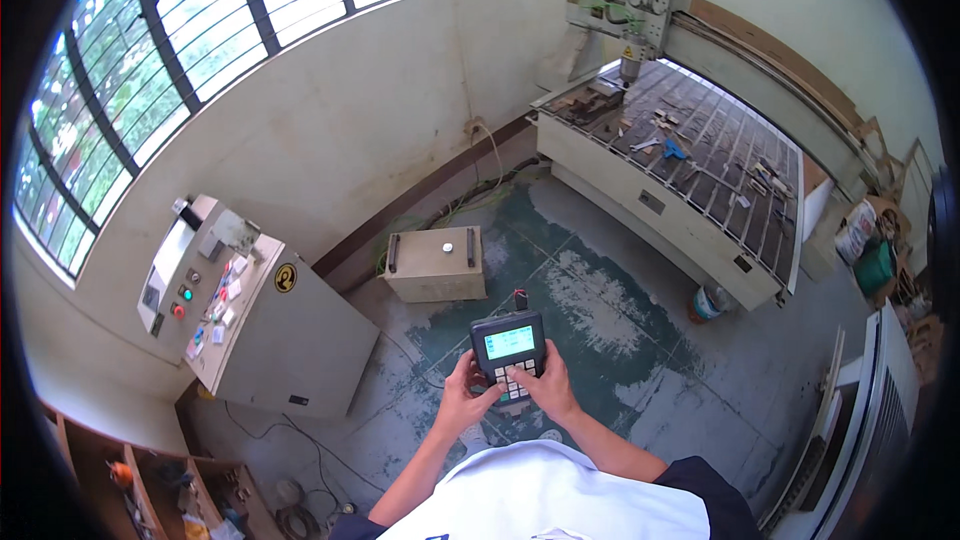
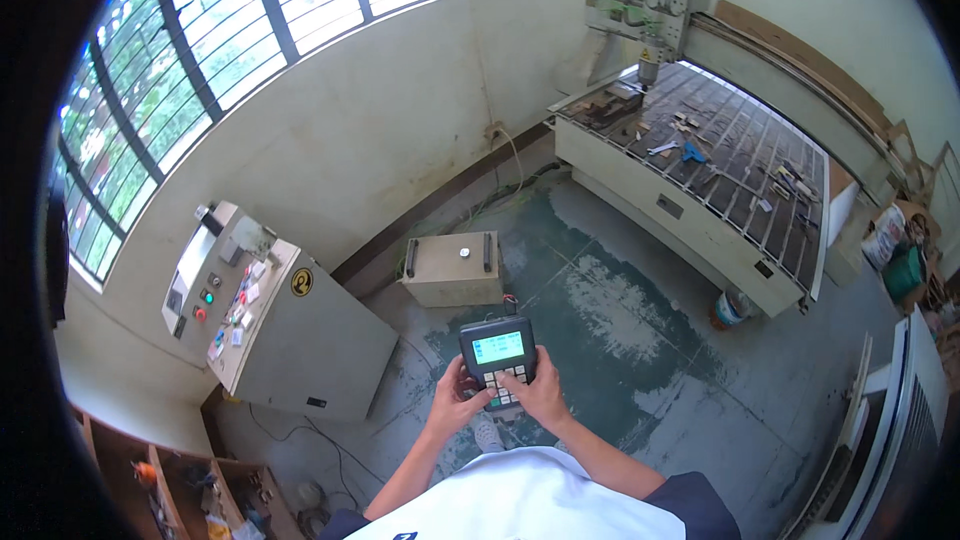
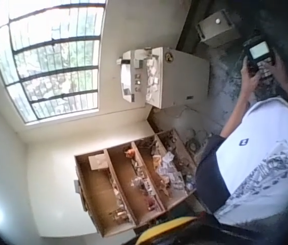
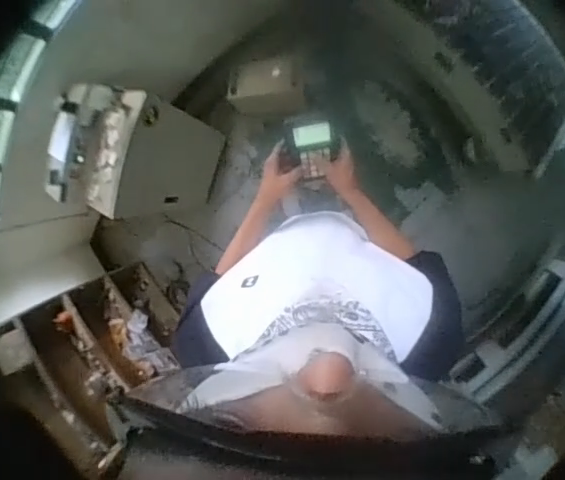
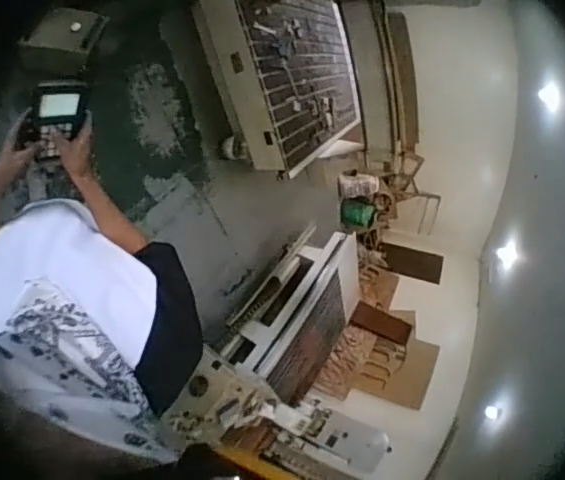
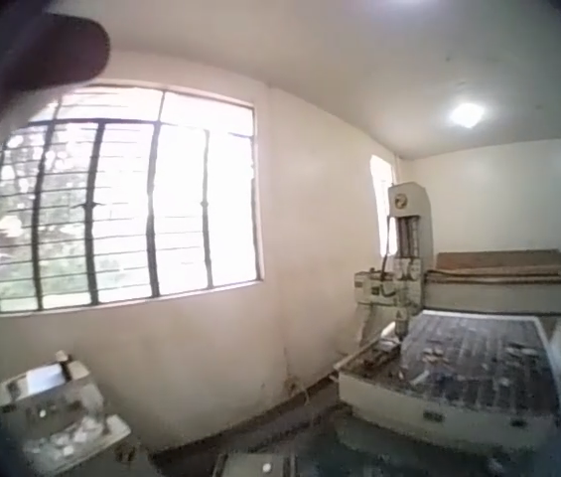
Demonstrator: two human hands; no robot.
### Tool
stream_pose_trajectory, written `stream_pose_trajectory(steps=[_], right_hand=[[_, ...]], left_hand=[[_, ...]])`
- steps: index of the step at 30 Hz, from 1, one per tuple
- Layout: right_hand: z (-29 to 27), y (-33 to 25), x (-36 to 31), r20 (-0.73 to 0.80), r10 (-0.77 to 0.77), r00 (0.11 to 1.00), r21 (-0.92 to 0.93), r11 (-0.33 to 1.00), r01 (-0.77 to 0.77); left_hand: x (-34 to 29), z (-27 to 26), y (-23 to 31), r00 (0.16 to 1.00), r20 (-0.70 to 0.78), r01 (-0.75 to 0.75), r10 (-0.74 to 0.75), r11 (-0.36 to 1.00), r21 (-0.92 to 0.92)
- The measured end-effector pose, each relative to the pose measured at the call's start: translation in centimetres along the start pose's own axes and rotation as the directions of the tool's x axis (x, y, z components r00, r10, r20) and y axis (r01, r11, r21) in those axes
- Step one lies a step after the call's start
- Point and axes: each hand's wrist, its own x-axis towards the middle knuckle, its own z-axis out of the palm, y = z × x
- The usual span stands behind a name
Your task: Operating a machine controller to position a tool head and then using calipers to measure a component.
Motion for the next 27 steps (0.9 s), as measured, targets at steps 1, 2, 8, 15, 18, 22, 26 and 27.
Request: stream_pose_trajectory(steps=[1, 2, 8, 15, 18, 22, 26, 27], right_hand=[[0.0, -0.1, 0.1, -0.013, -0.003, 1.0, 0.023, 1.0, 0.004], [0.0, -0.3, 0.1, -0.022, -0.006, 1.0, 0.046, 0.999, 0.007], [-0.8, -0.5, 0.1, -0.107, -0.03, 0.994, -0.006, 1.0, 0.03], [-1.8, -1.5, -0.7, -0.133, 0.026, 0.991, 0.012, 1.0, -0.025], [-2.2, -1.2, -1.1, -0.164, 0.014, 0.986, -0.003, 1.0, -0.015], [-2.4, -0.3, -1.2, -0.181, 0.002, 0.984, 0.054, 0.999, 0.008], [-2.5, 0.0, -1.4, -0.197, 0.002, 0.98, 0.079, 0.997, 0.014], [-2.5, 0.1, -1.5, -0.198, 0.002, 0.98, 0.079, 0.997, 0.014]], left_hand=[[0.3, -0.1, -0.1, 1.0, 0.01, -0.012, 0.012, 1.0, -0.002], [0.6, -0.1, -0.2, 1.0, 0.017, -0.022, 0.022, 1.0, -0.004], [2.0, 0.5, 0.3, 0.995, 0.088, -0.042, 0.042, 0.999, -0.004], [2.6, 1.1, 1.1, 0.978, 0.206, 0.039, -0.044, 0.999, 0.027], [2.7, 1.4, 1.1, 0.97, 0.241, 0.022, -0.026, 1.0, 0.017], [2.8, 1.7, 1.3, 0.963, 0.27, 0.029, -0.022, 0.999, -0.025], [2.7, 1.8, 1.2, 0.959, 0.284, 0.028, -0.015, 0.999, -0.041], [2.6, 1.9, 1.1, 0.958, 0.285, 0.028, -0.015, 0.999, -0.041]])
